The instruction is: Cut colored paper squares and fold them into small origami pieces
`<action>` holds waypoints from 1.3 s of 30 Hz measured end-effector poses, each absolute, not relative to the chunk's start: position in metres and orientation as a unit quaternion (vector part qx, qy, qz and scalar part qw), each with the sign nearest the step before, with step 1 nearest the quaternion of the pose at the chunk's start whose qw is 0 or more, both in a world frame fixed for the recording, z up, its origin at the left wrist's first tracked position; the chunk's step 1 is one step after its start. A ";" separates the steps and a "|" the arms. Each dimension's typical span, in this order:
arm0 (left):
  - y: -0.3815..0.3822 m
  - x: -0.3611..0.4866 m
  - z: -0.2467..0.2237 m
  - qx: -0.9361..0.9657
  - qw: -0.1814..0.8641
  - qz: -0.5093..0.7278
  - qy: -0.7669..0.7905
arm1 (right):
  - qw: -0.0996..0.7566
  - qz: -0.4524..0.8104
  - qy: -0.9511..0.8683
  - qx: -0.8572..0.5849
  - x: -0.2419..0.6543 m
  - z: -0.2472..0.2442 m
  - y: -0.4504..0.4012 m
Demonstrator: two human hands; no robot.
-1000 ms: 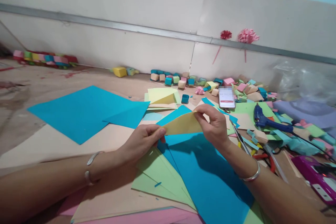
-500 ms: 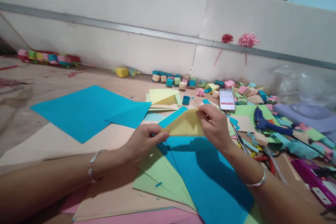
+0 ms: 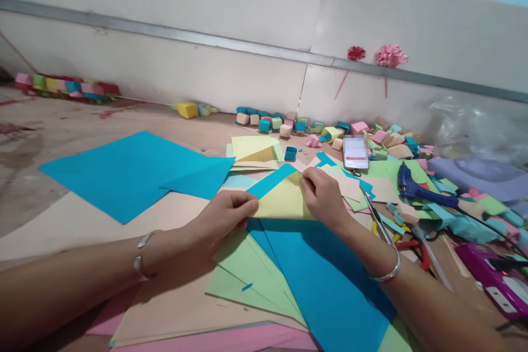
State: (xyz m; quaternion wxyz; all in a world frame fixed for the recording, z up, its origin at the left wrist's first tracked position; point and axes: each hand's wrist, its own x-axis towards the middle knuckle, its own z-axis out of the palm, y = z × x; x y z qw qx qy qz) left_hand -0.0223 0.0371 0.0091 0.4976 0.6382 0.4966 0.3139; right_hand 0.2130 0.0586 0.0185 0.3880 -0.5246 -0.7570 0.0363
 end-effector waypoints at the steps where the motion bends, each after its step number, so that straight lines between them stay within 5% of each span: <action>1: 0.037 -0.022 0.009 0.638 0.497 0.317 0.496 | 0.386 0.041 -0.754 -0.530 0.214 0.020 0.058; 9: 0.038 -0.024 0.009 0.674 0.480 0.266 0.495 | 0.314 0.118 -0.736 -0.588 0.225 0.020 0.067; 17: 0.038 -0.027 0.004 0.724 0.454 0.256 0.452 | 0.264 0.053 -0.785 -0.558 0.217 -0.009 0.075; 26: 0.038 -0.027 0.013 0.835 0.273 0.205 0.432 | 0.271 0.010 -0.806 -0.527 0.211 -0.032 0.073; 34: 0.044 -0.027 0.002 0.913 0.084 0.137 0.374 | 0.304 0.094 -0.797 -0.514 0.216 -0.028 0.082; 39: 0.063 -0.017 0.027 0.964 0.164 0.051 0.203 | 0.301 0.169 -0.787 -0.512 0.225 -0.019 0.089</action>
